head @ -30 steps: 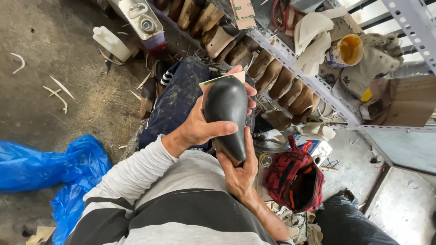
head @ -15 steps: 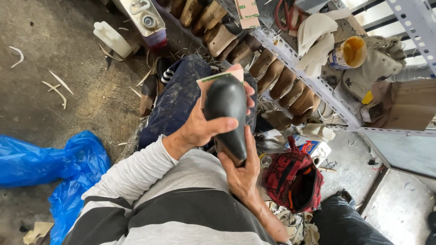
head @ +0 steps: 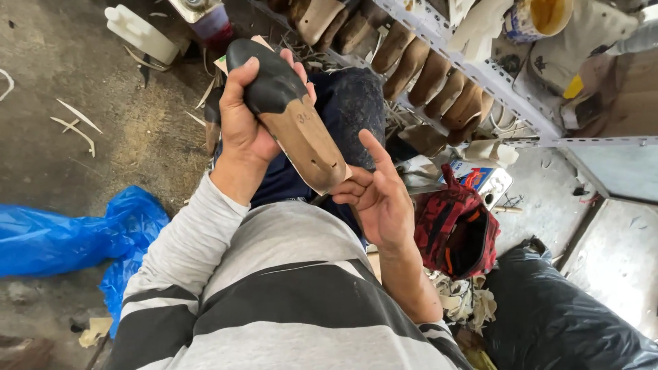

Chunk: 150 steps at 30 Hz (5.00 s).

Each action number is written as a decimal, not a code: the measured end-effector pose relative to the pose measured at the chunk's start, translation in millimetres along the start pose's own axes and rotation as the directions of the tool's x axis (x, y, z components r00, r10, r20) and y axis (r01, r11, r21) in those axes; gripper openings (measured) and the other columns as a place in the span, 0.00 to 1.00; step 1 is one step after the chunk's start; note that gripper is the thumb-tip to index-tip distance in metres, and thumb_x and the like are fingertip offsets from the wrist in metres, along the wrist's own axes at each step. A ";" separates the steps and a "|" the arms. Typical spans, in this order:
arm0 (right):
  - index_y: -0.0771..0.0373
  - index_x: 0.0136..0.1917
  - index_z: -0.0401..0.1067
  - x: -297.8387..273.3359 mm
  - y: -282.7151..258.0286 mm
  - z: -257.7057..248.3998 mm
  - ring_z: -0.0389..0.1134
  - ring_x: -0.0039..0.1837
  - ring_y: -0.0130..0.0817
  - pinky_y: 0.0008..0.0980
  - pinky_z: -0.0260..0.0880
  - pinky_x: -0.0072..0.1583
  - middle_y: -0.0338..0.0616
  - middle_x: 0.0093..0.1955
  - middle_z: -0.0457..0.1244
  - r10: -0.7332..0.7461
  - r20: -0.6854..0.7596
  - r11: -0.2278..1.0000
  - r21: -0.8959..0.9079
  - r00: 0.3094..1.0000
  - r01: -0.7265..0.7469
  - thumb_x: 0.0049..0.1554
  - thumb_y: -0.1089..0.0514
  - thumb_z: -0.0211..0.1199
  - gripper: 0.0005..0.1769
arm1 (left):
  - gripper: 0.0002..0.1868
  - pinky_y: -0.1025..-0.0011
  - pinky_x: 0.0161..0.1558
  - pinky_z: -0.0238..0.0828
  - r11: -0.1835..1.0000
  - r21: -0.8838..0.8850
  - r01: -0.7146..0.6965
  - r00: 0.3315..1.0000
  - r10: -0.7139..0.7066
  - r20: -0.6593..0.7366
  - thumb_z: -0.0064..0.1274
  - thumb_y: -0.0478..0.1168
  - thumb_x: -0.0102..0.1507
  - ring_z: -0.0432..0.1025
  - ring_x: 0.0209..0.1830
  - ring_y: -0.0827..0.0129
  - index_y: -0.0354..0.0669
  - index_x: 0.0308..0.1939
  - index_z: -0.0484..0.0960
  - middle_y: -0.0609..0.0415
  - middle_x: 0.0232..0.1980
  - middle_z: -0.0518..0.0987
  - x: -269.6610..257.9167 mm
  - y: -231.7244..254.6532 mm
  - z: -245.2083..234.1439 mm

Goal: The person is hammering leather pieces onto shoe lasts to shape and secure them during the shoemaking process.

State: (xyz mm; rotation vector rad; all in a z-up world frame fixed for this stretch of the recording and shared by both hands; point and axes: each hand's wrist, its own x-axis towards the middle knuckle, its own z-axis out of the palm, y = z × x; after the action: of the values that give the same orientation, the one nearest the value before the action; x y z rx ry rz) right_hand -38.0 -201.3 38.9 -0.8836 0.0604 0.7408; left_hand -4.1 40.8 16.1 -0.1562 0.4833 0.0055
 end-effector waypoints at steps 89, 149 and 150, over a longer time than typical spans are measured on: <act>0.72 0.58 0.78 72.0 -316.7 -465.8 0.69 0.63 0.61 0.57 0.70 0.60 0.65 0.58 0.70 -0.551 -0.739 -0.149 -0.370 0.388 -0.917 0.53 0.54 0.64 0.24 | 0.41 0.61 0.44 0.67 -0.890 -0.352 -0.292 0.711 -0.448 0.543 0.40 0.39 0.62 0.71 0.39 0.58 0.83 0.77 0.59 0.48 0.50 0.70 48.0 -17.9 -56.7; 0.64 0.36 0.80 62.9 -317.1 -482.6 0.74 0.42 0.54 0.53 0.75 0.46 0.54 0.34 0.69 -0.638 -0.681 0.049 -0.503 0.360 -0.863 0.49 0.55 0.63 0.11 | 0.40 0.64 0.45 0.67 -0.862 -0.409 -0.298 0.716 -0.485 0.502 0.41 0.43 0.64 0.69 0.41 0.60 0.79 0.81 0.55 0.49 0.53 0.68 54.7 -18.9 -59.5; 0.64 0.36 0.80 62.2 -314.9 -483.3 0.74 0.42 0.54 0.53 0.75 0.46 0.54 0.34 0.69 -0.638 -0.681 0.050 -0.501 0.359 -0.864 0.49 0.55 0.63 0.11 | 0.40 0.64 0.45 0.67 -0.862 -0.409 -0.300 0.715 -0.487 0.502 0.41 0.43 0.64 0.69 0.41 0.60 0.79 0.81 0.55 0.49 0.53 0.68 54.9 -18.8 -59.3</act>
State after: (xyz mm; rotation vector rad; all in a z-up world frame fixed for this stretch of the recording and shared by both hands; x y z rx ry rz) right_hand 319.4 -642.0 -82.0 -2.9049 0.8823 0.1618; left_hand 17.9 11.5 -58.4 -3.0020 0.6744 -0.3029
